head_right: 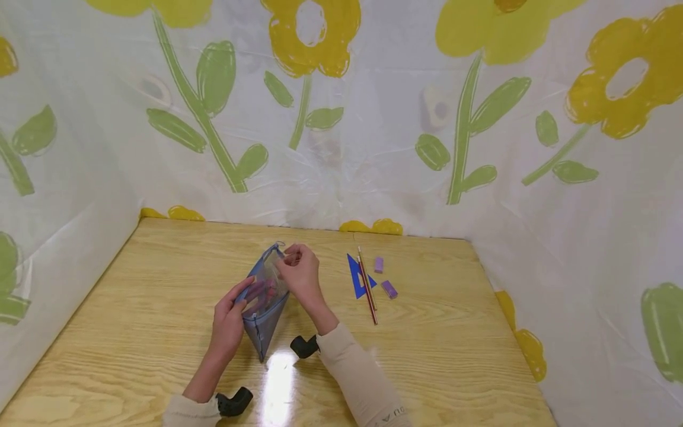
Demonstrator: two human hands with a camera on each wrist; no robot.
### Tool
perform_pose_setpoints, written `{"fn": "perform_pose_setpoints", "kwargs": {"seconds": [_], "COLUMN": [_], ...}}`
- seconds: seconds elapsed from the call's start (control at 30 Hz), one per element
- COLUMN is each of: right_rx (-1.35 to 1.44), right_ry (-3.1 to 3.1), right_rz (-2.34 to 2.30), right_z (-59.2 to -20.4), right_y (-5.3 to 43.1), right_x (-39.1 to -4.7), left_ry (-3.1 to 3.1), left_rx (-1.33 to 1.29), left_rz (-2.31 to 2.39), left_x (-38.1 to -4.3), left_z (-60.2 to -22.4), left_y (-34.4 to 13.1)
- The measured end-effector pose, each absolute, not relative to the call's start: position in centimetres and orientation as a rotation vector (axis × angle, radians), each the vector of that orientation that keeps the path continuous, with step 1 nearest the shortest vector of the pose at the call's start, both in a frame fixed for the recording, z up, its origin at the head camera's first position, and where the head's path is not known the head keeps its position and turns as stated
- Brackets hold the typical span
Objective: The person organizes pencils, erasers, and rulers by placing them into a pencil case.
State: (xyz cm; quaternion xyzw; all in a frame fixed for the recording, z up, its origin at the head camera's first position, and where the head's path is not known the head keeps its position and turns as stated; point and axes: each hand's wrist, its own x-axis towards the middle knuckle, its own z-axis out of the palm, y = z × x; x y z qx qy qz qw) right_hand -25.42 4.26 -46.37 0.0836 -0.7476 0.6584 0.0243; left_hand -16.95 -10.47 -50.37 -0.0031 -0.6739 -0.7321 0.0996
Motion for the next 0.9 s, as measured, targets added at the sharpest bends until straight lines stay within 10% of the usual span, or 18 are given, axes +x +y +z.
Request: {"fn": "perform_pose_setpoints", "kwargs": {"seconds": [0.9], "right_rx": [0.251], "right_ry": [-2.475], "right_rz": [2.000], "right_z": [-44.6], "right_y": [5.1], "right_x": [-23.7], "left_ry": [-1.990], "left_rx": [-0.001], "left_rz": [-2.199], "left_x": [-17.1], "left_z": [-50.3], "left_y": [-10.7]}}
